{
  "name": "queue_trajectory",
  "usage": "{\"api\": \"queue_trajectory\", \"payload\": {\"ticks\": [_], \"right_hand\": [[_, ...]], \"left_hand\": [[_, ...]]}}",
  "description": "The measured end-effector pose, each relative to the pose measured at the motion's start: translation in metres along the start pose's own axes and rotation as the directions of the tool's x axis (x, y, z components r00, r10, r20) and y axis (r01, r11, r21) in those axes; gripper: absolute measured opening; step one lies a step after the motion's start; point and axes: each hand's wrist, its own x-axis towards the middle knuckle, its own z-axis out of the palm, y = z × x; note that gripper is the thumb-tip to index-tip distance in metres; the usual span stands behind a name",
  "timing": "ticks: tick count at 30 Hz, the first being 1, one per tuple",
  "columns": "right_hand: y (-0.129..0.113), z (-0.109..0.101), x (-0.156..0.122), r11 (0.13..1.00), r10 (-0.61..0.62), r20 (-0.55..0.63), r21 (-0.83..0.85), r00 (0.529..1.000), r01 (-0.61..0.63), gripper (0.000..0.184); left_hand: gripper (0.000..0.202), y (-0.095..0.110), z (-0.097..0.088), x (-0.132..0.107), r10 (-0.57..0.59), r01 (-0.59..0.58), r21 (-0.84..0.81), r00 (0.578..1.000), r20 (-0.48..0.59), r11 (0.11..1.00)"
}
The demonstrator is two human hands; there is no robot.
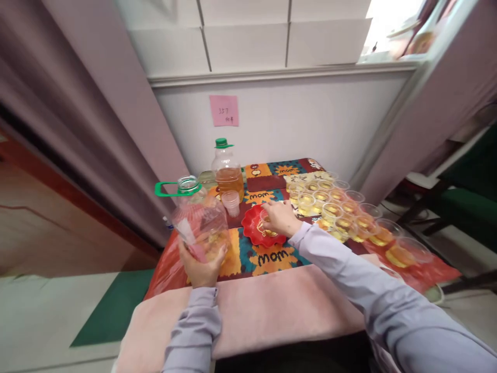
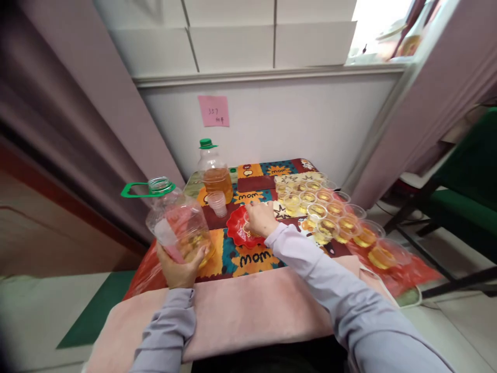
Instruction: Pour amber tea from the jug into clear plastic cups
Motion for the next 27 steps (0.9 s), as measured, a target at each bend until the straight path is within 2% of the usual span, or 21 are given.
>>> {"api": "queue_trajectory", "payload": {"ticks": [2, 7, 13, 16, 19, 23, 27], "right_hand": [[-0.004, -0.001, 0.0, 0.999, 0.03, -0.003, -0.014, 1.0, -0.03, 0.044], [-0.002, 0.003, 0.003, 0.997, 0.076, -0.006, 0.006, 0.997, -0.076, 0.043], [0.016, -0.009, 0.0, 0.991, 0.107, -0.063, 0.091, 0.992, -0.101, 0.06], [0.042, -0.019, -0.009, 0.986, 0.119, -0.11, 0.133, 0.987, -0.104, 0.069], [0.08, -0.023, -0.024, 0.981, 0.147, -0.212, 0.158, 0.966, -0.115, 0.072], [0.128, -0.01, -0.047, 0.988, 0.145, -0.265, 0.089, 0.953, -0.125, 0.076], [0.155, 0.01, -0.06, 0.991, 0.131, -0.24, 0.002, 0.962, -0.134, 0.076]], "left_hand": [[0.133, 0.003, 0.0, 0.004, 0.011, -0.011, -0.004, 0.999, -0.038, 1.0], [0.135, 0.01, 0.002, 0.008, 0.008, -0.01, -0.027, 0.999, -0.051, 1.0], [0.134, 0.007, 0.002, 0.009, 0.04, -0.04, 0.002, 0.997, -0.073, 0.999], [0.135, 0.005, 0.002, 0.01, 0.027, -0.026, 0.013, 0.998, -0.06, 1.0], [0.136, 0.007, 0.001, 0.01, 0.006, -0.005, 0.032, 0.999, -0.049, 0.999], [0.137, 0.011, 0.001, 0.01, 0.01, -0.008, 0.036, 0.999, -0.049, 0.999], [0.136, 0.015, 0.001, 0.011, -0.007, 0.009, 0.048, 0.999, -0.049, 0.999]]}}
